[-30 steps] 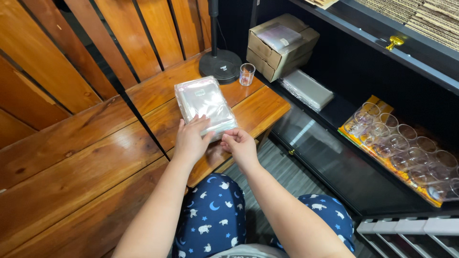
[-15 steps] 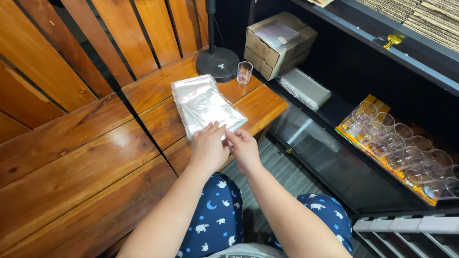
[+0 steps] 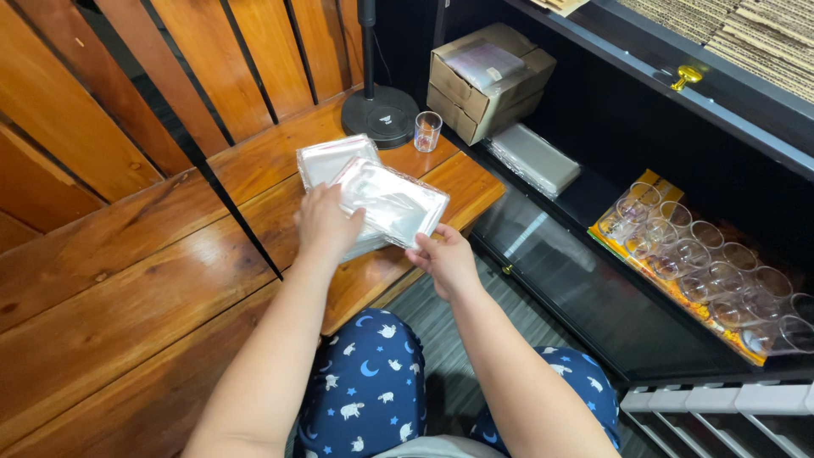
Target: The person moves small clear glasses from a wooden bench to a shelf in a cabinet. Then, the person picks up stacks of plastic-wrapped items from the bench and places them into the cabinet.
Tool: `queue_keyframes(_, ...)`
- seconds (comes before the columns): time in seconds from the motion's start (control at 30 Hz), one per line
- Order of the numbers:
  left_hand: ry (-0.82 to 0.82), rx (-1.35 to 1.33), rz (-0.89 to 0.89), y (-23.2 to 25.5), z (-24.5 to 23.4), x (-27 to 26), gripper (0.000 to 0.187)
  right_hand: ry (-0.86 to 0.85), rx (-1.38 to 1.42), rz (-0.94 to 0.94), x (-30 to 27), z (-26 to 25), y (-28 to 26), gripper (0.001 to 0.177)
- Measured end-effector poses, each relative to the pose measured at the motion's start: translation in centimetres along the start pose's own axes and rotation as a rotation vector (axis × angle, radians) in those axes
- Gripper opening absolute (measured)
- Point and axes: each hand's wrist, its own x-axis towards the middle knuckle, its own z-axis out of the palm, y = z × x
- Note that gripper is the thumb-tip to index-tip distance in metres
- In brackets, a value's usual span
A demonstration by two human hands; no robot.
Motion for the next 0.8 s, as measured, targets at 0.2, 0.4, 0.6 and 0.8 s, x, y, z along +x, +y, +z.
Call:
queue_keyframes(0.2, -0.065, 0.051, -0.049, 2.0, -3.1, -0.9, 0.075, 0.09, 0.052, -0.03, 1.6, -1.1, 0.8, 0.032)
queue_keyframes(0.4, -0.034, -0.04, -0.074, 1.1, -2.5, 0.2, 0.076, 0.119, 0.033, -0.054, 1.5, -1.4, 0.6, 0.027)
queue_keyframes(0.6, 0.043, -0.412, -0.151, -2.9, 0.3, 2.8, 0.051, 0.141, 0.076, -0.069, 1.7, -1.9, 0.5, 0.025)
queue_keyframes(0.8, -0.022, -0.589, -0.279, -3.6, 0.6, 3.2, 0.044, 0.142, 0.091, -0.053, 0.9, -1.6, -0.2, 0.026)
